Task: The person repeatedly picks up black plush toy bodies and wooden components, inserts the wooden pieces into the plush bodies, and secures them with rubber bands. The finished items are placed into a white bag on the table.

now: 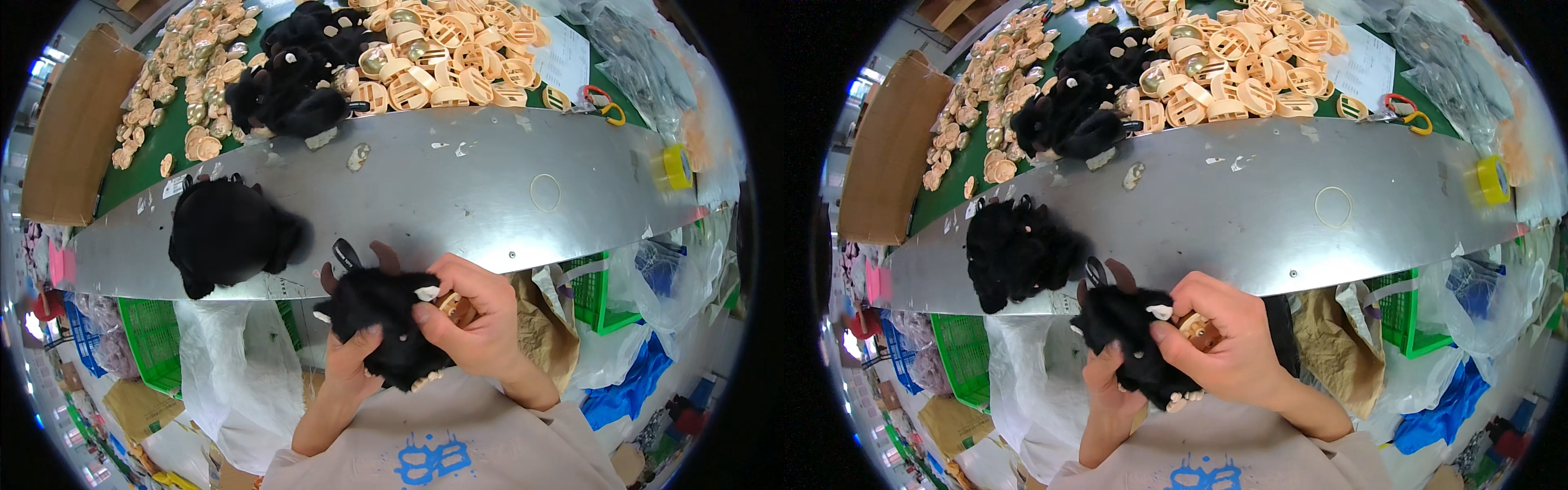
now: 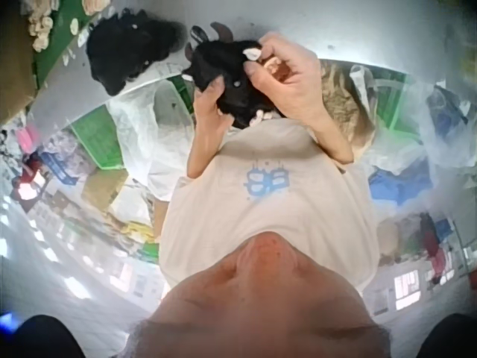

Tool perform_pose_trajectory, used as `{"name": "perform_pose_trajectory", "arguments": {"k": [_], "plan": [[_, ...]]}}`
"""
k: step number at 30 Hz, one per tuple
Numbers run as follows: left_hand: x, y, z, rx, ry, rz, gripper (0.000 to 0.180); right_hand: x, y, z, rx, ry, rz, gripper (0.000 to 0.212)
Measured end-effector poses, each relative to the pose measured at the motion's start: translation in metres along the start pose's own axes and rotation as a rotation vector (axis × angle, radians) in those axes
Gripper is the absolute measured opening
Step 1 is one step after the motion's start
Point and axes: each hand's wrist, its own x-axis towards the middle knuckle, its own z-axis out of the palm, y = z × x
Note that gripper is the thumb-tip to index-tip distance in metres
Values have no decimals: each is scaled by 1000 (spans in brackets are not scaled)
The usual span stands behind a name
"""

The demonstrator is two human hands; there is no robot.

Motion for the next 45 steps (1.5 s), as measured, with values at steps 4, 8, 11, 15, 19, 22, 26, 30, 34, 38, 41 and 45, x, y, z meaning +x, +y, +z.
{"name": "perform_pose_trajectory", "arguments": {"k": [4,8,11,15,19,22,26,30,34,38,41,45], "plan": [[4,-2,4,5,-72,71,70,1,-1,-1,-110,-2,-38,17],[2,3,6,309,9,111,67,0,3,1,-177,50,-104,16],[1,4,16,431,223,200,67,-4,0,-2,185,78,122,35],[-1,6,12,400,374,154,35,-12,-6,-12,231,195,12,35],[7,1,18,420,275,285,26,-20,-14,-15,409,54,137,33],[10,0,15,505,178,295,28,-21,-3,-1,352,79,121,38],[8,-1,26,418,176,247,37,-12,-8,3,239,83,192,24],[5,-1,17,410,176,196,45,-9,-11,4,244,77,244,17],[-3,-7,11,500,185,254,45,-10,1,6,19,86,36,19],[-10,-9,3,703,193,350,39,-10,7,6,-245,118,-218,22],[-17,-26,-17,1012,186,635,42,-4,16,13,-484,178,-418,26],[-15,-36,-30,1252,202,778,45,7,27,20,-631,224,-493,27]]}}
